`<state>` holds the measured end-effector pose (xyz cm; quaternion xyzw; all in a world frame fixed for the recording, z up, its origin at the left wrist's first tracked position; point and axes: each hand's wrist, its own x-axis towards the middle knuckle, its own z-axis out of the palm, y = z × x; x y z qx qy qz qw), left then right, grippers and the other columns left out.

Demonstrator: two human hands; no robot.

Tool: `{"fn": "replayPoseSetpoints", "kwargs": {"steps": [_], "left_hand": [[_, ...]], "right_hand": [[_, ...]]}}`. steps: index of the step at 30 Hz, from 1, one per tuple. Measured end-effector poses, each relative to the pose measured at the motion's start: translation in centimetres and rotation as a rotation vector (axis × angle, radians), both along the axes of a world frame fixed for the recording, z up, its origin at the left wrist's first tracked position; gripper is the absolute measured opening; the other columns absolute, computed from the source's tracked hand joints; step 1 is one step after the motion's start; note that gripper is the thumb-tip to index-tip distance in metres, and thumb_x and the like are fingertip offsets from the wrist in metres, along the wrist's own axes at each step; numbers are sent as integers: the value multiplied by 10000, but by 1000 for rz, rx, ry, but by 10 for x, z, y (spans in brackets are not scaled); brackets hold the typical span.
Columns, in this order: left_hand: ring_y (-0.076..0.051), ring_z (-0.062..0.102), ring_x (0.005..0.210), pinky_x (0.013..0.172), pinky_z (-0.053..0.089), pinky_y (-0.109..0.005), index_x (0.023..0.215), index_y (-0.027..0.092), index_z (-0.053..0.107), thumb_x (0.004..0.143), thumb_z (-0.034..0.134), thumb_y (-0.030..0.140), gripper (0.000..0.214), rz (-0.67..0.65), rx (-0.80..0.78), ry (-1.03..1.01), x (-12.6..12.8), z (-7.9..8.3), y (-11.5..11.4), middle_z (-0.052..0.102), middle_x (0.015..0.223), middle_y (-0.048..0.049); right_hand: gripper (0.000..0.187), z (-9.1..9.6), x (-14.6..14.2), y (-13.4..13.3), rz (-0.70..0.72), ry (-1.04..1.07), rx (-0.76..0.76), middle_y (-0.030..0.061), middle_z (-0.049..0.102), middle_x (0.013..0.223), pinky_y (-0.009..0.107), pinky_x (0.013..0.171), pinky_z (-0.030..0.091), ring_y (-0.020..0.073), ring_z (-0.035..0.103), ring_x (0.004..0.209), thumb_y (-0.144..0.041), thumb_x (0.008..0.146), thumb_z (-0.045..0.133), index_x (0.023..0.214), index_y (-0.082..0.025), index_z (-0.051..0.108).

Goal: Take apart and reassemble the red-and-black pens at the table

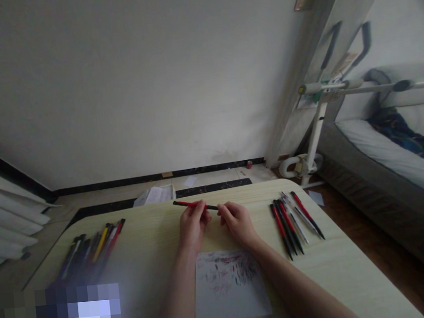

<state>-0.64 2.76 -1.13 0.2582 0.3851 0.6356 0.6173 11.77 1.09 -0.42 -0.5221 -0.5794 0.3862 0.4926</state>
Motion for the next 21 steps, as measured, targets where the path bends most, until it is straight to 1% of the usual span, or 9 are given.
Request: {"fn": "replayPoseSetpoints", "kwargs": {"steps": [4,8,13,21], "left_hand": [[-63,475,489,459,358,-207,758,117,588,603,719,301,274,-40,12,0,0,4,-2,515,609,22],[-66,474,501,466,355,-206,813,117,597,609,714,266,278,-68,29,-11,1,6,-3,505,601,25],[-66,475,525,481,358,-206,777,109,592,634,701,245,225,-53,26,8,1,2,-3,512,628,14],[-53,459,508,478,340,-197,760,113,582,620,711,290,260,-52,3,44,0,0,-1,506,612,29]], "right_hand": [[398,-2,-1,1,-18,11,-3,-13,506,462,202,446,334,101,456,438,-436,838,426,578,-157,540],[396,-4,-1,1,-28,25,3,-22,484,454,200,434,322,97,436,427,-440,841,421,579,-161,524],[377,-4,0,1,-32,5,16,-20,490,463,200,445,325,97,443,437,-423,842,428,597,-157,536],[349,-5,0,2,-30,-39,20,-15,519,487,202,465,336,100,460,453,-396,845,437,631,-153,566]]}}
